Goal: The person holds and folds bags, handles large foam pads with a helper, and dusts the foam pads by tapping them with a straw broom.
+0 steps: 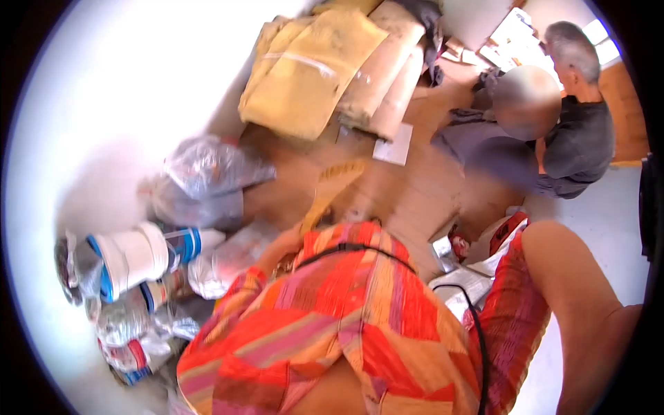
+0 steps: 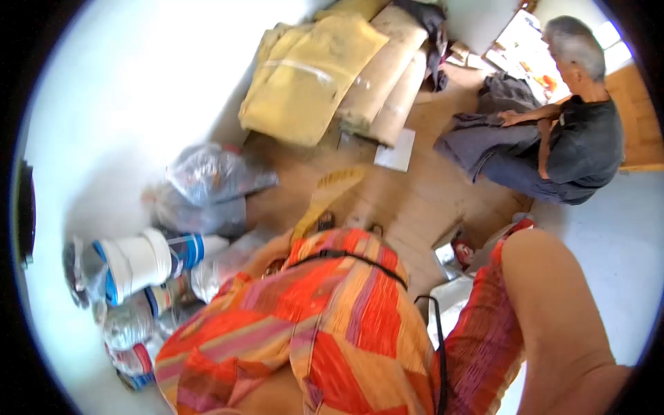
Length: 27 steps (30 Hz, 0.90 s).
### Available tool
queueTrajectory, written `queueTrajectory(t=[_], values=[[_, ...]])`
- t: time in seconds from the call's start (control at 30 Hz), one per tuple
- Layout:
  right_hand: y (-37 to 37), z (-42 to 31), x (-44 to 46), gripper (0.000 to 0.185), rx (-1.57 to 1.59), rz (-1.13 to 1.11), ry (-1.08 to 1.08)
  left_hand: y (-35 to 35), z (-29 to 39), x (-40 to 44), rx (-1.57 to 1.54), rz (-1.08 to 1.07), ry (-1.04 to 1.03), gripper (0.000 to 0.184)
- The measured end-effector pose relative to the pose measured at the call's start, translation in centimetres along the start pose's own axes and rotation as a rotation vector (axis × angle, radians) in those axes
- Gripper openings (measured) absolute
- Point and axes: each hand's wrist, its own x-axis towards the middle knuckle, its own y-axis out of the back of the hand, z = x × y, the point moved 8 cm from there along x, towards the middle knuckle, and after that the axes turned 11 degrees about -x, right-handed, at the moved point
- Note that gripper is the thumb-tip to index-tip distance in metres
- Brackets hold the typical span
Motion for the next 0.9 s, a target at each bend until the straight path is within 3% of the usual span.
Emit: queueTrajectory(t=[0.17, 0.3, 0.47, 0.57, 0.7, 0.73, 0.8, 0.83, 0.9], values=[[1.0, 0.8, -2.4, 0.046, -0.055, 0.046, -0.018, 4.9, 3.4, 3.9, 0.050, -0.009, -0.081, 0.070], [-0.3, 3.3, -2.8, 0.045, -0.076, 0.053, -0.007, 10.8, 10.0, 8.3, 0.074, 0.015, -0.081, 0.070], [0.1, 5.2, -0.1, 0.045, -0.187, 0.019, -0.033, 4.9, 2.1, 5.0, -0.006, -0.066, -0.057, 0.070], [1.7, 3.4, 0.7, 0.044, -0.294, 0.017, 0.063, 4.2, 1.2, 6.0, -0.021, -0.052, -0.084, 0.070], [5.3, 10.7, 2.7, 0.044, -0.404, 0.056, 0.043, 5.7, 3.2, 5.0, -0.046, -0.096, -0.048, 0.070], [5.3, 9.5, 3.1, 0.044, -0.429, 0.066, 0.043, 4.6, 2.4, 4.1, -0.056, -0.103, -0.065, 0.070], [3.5, -0.5, 4.0, 0.044, -0.468, 0.100, 0.095, 2.2, -2.7, 2.8, -0.029, -0.087, -0.112, 0.070], [3.2, 0.3, 4.3, 0.044, -0.472, 0.118, 0.085, 2.3, -3.2, 3.2, -0.031, -0.090, -0.116, 0.070], [1.9, 1.5, 5.4, 0.044, -0.470, 0.143, 0.049, 1.5, -12.6, 8.8, 0.029, -0.102, -0.044, 0.062]])
